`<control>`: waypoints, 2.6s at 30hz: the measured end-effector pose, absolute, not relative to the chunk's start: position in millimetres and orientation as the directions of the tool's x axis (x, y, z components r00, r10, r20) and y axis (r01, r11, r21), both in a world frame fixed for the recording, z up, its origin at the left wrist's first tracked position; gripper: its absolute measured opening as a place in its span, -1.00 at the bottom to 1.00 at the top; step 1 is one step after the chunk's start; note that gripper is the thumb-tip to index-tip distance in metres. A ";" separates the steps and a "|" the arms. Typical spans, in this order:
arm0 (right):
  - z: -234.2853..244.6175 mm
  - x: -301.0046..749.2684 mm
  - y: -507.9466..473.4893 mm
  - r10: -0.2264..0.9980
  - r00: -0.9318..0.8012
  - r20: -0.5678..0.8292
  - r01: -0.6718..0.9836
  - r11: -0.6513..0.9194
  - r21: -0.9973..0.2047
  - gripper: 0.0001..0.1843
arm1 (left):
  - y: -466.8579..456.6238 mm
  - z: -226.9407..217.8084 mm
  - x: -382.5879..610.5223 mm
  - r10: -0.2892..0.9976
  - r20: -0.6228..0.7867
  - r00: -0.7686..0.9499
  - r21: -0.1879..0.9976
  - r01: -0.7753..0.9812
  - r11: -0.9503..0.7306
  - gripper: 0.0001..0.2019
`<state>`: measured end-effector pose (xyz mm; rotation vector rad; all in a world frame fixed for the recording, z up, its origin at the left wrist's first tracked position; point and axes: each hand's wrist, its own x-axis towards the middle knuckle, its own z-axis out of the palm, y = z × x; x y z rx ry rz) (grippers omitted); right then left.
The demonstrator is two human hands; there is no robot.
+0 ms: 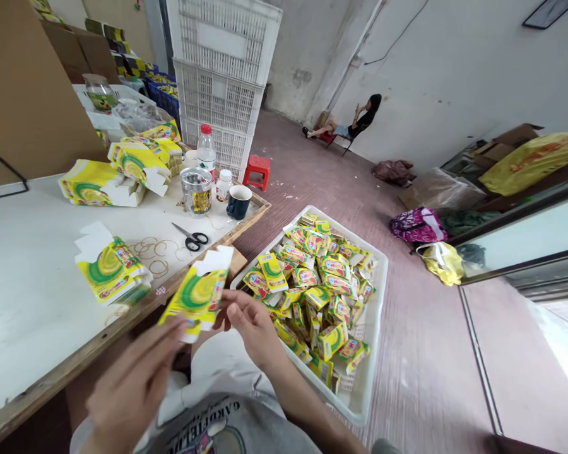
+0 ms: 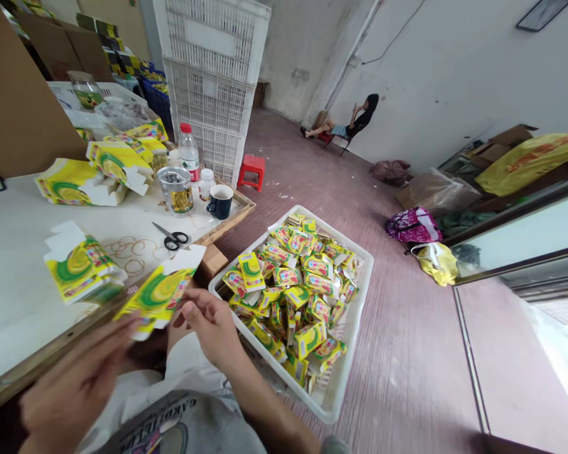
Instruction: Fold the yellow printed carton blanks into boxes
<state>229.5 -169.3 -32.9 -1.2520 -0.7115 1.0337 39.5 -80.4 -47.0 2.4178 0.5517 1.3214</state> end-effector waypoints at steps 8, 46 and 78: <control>-36.0 232.1 -170.6 0.838 0.522 -0.159 -0.383 0.063 -0.922 -0.64 | -96.4 -40.6 58.8 0.838 0.324 0.438 0.932 0.005 -0.363 -0.57; -29.3 245.0 -187.4 0.949 0.306 0.074 0.017 0.072 -0.997 -0.58 | -86.8 -29.1 75.1 0.634 -0.220 0.742 0.935 -0.026 0.354 -0.40; -26.6 251.9 -190.1 0.917 0.399 -0.006 0.359 -0.163 -0.919 -0.67 | -96.4 -34.7 82.7 0.539 -0.219 0.813 0.967 0.108 0.230 -0.44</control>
